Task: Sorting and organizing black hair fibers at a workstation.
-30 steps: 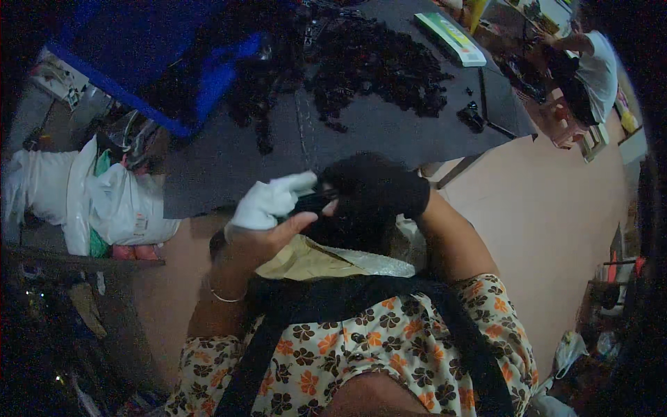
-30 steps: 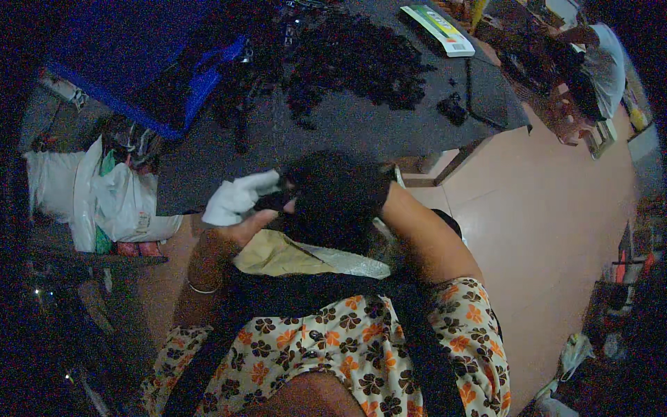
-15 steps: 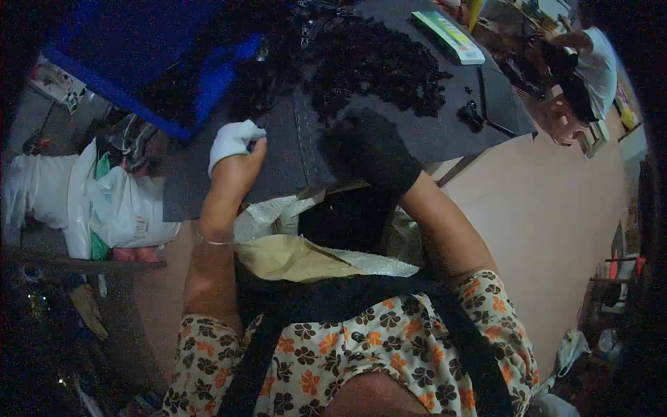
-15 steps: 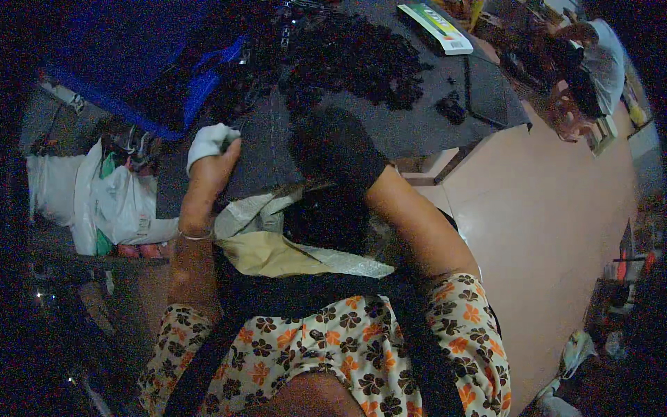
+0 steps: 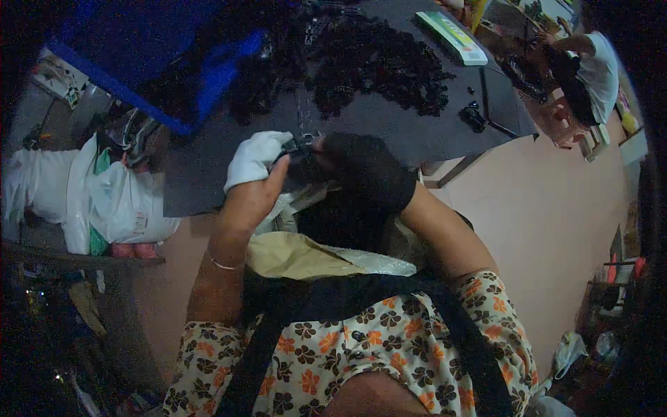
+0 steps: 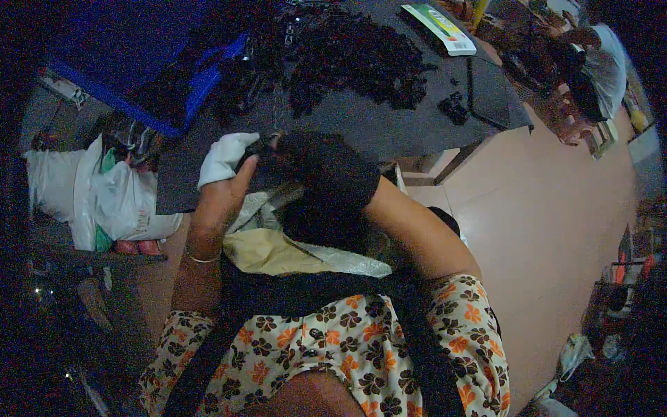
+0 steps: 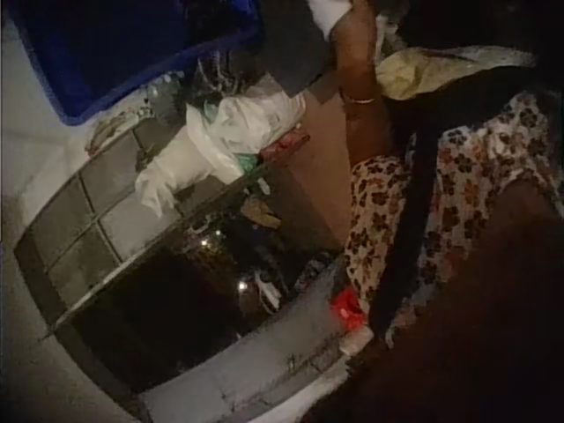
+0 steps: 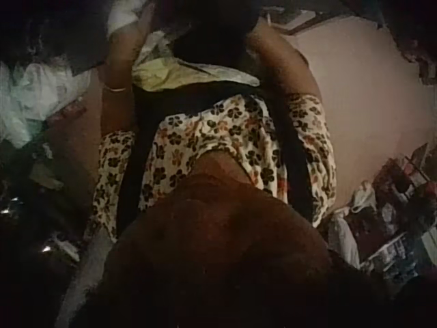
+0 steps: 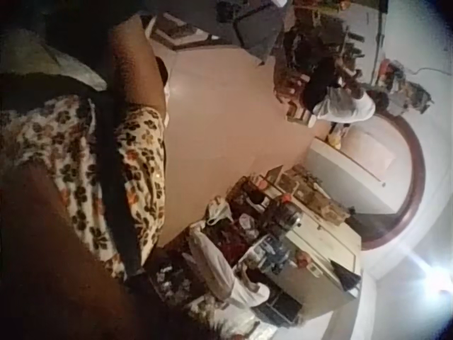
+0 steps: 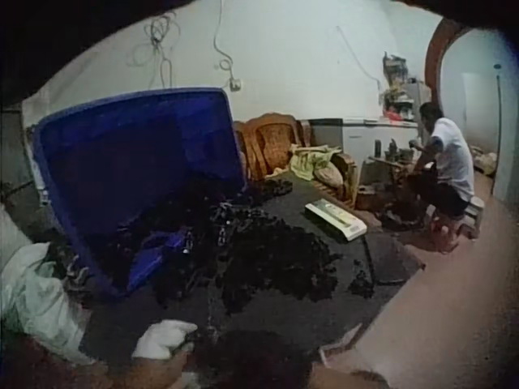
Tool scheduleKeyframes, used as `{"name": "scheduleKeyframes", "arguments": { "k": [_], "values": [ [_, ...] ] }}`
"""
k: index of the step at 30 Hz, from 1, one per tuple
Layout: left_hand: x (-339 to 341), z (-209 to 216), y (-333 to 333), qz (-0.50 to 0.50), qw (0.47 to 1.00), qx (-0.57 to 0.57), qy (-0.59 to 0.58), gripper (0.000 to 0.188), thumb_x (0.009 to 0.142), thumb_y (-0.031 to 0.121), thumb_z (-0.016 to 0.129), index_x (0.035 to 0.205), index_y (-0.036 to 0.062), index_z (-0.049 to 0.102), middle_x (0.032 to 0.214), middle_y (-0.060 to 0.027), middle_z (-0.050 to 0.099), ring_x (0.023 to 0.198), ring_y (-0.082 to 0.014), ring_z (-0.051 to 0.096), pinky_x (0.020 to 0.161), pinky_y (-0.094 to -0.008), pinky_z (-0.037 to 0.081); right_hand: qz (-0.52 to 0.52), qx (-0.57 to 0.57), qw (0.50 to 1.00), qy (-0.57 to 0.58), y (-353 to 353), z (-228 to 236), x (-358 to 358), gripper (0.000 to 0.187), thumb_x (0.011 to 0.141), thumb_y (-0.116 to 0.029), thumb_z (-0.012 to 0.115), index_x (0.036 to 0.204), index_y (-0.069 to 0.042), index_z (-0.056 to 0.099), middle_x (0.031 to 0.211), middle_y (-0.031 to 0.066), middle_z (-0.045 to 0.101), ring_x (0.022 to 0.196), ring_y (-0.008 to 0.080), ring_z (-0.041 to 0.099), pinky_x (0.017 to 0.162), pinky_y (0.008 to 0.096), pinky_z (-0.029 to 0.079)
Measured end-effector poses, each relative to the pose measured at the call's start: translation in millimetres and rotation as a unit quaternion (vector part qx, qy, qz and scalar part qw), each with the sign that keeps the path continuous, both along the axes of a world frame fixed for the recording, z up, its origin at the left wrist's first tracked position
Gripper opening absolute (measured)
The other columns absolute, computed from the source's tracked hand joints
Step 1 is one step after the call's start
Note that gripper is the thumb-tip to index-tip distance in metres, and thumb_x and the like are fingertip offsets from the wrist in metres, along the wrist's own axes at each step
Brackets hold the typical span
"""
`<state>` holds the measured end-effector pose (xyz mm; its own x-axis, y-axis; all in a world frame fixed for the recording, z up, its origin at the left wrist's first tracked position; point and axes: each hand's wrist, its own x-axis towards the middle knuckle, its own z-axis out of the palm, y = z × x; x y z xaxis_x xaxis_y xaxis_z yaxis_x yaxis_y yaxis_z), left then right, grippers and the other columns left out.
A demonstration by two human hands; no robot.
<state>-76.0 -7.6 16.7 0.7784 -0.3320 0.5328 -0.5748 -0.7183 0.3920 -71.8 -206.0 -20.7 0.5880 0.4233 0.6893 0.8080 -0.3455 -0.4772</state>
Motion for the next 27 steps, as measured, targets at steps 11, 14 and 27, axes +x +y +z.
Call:
{"name": "scheduleKeyframes", "arguments": {
  "k": [11,14,27],
  "values": [
    [-23,10,-12,-0.083,0.888,-0.328,0.313,0.027,0.079,-0.001,0.058,0.105,-0.0018,0.050,0.100,-0.0104,0.056,0.079,-0.0125,0.057,0.067,-0.0255,0.051,-0.009,-0.074,0.994,-0.074,-5,21,-11,0.025,0.066,-0.013,0.063,0.090,-0.008,0.058,0.096,0.0119,0.059,0.086,0.0310,0.056,0.073,0.0396,0.045],
    [-24,11,-11,-0.091,0.883,-0.320,0.330,0.031,0.079,-0.003,0.057,0.108,-0.0012,0.048,0.107,-0.0103,0.056,0.084,-0.0146,0.057,0.069,-0.0247,0.050,-0.018,-0.087,0.994,-0.061,-4,19,-10,0.025,0.066,-0.013,0.062,0.090,-0.007,0.059,0.098,0.0123,0.059,0.087,0.0317,0.056,0.074,0.0400,0.045],
    [-40,5,-29,-0.052,0.991,-0.114,0.041,0.027,0.075,-0.002,0.061,0.101,-0.0038,0.054,0.106,-0.0164,0.055,0.100,-0.0242,0.054,0.088,-0.0298,0.040,-0.031,0.171,0.927,0.333,14,12,-11,0.017,0.080,-0.020,0.056,0.079,-0.003,0.054,0.074,0.0130,0.057,0.068,0.0242,0.056,0.064,0.0347,0.044]
  ]
}}
